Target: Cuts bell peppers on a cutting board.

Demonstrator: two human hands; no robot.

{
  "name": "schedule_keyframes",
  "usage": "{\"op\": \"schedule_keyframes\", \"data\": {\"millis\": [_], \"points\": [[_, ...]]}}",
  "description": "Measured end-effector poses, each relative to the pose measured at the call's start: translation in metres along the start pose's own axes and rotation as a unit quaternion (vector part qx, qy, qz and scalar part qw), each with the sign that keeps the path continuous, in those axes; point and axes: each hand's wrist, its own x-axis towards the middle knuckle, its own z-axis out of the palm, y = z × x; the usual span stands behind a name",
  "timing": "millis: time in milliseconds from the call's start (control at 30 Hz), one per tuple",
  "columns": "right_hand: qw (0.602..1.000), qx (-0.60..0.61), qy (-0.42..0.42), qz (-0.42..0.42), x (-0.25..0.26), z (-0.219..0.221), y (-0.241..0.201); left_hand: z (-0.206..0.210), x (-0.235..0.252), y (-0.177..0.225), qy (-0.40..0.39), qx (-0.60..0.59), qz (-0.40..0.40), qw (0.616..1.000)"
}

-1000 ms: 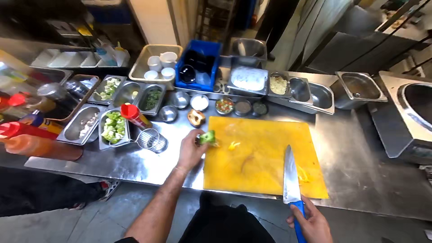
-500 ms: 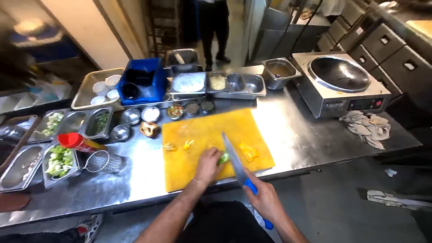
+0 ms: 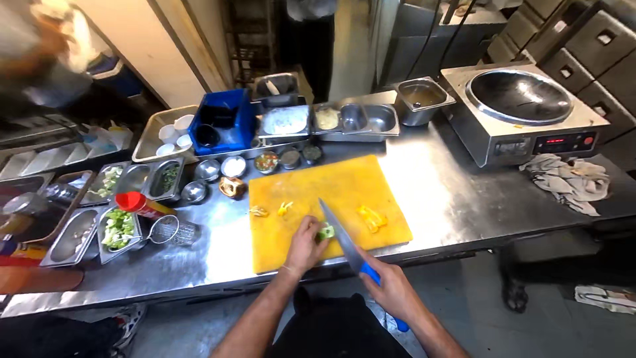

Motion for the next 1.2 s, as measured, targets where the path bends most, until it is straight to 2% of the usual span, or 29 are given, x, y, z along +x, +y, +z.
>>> {"op": "schedule_keyframes", "data": {"millis": [100,367,533,633,833,1000,1067,1200], "points": [[1.0,-0.009,0.003,-0.009,-0.002,0.001,0.0,0.0,-0.002,-0.003,0.006,-0.005,0.004,1.0],[0.998,-0.058,-0.019,-0.021,0.048,-0.001,-0.021,-0.008,-0.001,-0.01,0.015,-0.032,-0.014,0.999],[0.995,-0.065,-0.061,-0.048,0.03,-0.006,-0.007,-0.012,-0.001,-0.013,0.032,-0.048,-0.027,0.998],[0.997,-0.027,-0.033,-0.072,0.013,-0.002,0.013,-0.014,-0.003,-0.016,0.024,-0.051,-0.023,0.998],[0.995,-0.057,-0.079,-0.019,0.023,-0.009,-0.016,-0.019,-0.008,-0.027,0.039,-0.088,-0.03,0.995],[0.982,-0.093,-0.156,0.043,0.023,-0.022,-0.051,-0.017,-0.013,-0.039,0.049,-0.091,-0.024,0.994],[0.981,-0.107,-0.154,0.047,0.03,-0.011,-0.055,-0.016,-0.013,-0.041,0.055,-0.094,-0.021,0.994],[0.991,-0.09,-0.098,0.031,0.046,0.019,-0.044,-0.017,-0.017,-0.034,0.051,-0.074,-0.04,0.995]]}}
